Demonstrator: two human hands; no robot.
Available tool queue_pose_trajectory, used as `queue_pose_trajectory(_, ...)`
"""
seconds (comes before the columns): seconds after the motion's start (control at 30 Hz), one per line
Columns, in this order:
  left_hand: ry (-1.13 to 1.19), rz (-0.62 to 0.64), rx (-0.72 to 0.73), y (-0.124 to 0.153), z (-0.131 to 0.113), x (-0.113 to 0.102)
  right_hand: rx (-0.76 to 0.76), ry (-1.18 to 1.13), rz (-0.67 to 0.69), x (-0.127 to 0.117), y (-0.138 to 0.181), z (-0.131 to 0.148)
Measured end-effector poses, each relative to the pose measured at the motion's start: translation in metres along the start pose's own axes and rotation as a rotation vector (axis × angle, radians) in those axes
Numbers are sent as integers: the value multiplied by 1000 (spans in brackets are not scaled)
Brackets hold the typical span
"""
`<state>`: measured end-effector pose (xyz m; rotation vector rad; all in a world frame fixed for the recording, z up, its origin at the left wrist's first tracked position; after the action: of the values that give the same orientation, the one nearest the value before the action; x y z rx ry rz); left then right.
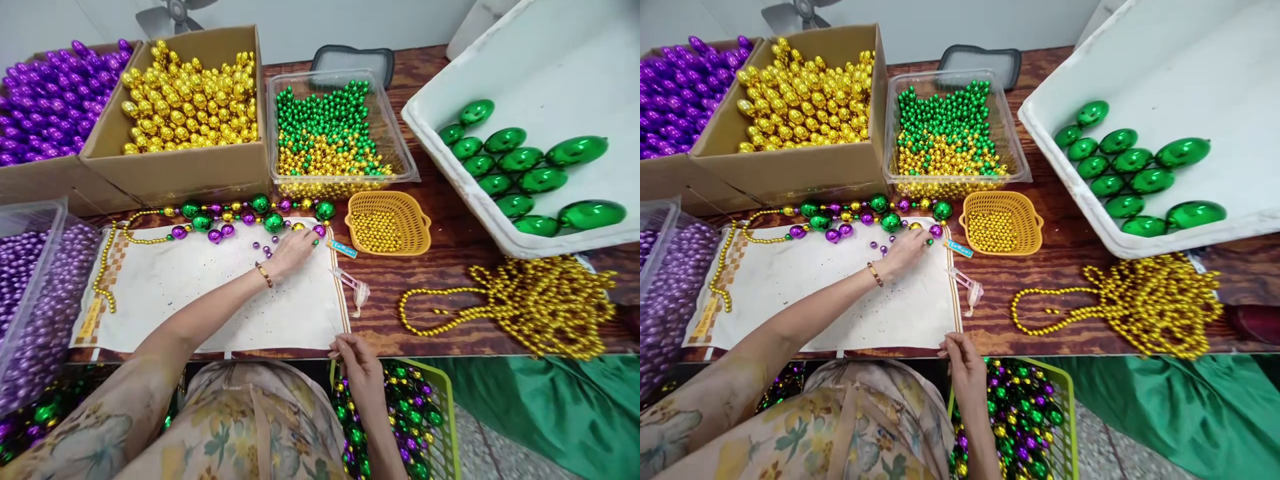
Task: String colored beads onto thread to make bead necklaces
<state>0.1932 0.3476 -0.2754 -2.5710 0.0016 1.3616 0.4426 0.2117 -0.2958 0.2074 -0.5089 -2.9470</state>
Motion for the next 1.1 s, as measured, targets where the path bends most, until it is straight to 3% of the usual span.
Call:
queue_pose_trajectory(0.1, 593, -121, -215, 22, 1, -19, -48, -79, -25, 9, -4, 12)
queue_pose_trajectory(0.2, 1165, -128, -446, 50, -1, -39, -141, -65, 29, 24, -9, 28)
queue_pose_trajectory(0.3, 1445, -160, -577, 76, -4, -58, -244, 17, 92, 37, -13, 43)
queue_pose_trajectory(0.53, 1655, -260, -573, 106, -1, -83, -347, 163, 171, 54, -12, 67)
queue_pose_trajectory(1.1, 1753, -337, -581, 122, 13, -84, -425, 300, 199, 66, -6, 72)
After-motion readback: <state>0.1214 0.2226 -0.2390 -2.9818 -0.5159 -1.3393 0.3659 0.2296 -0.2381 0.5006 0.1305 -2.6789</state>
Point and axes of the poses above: each hand's wrist, its own y-axis away from the middle knuckle, its own x-axis out of the palm, z = x × y, the point moved 1 cm from there along -y, towards the middle knuckle, and after that the axes turned 3 degrees about -z, right-handed, at the moved point
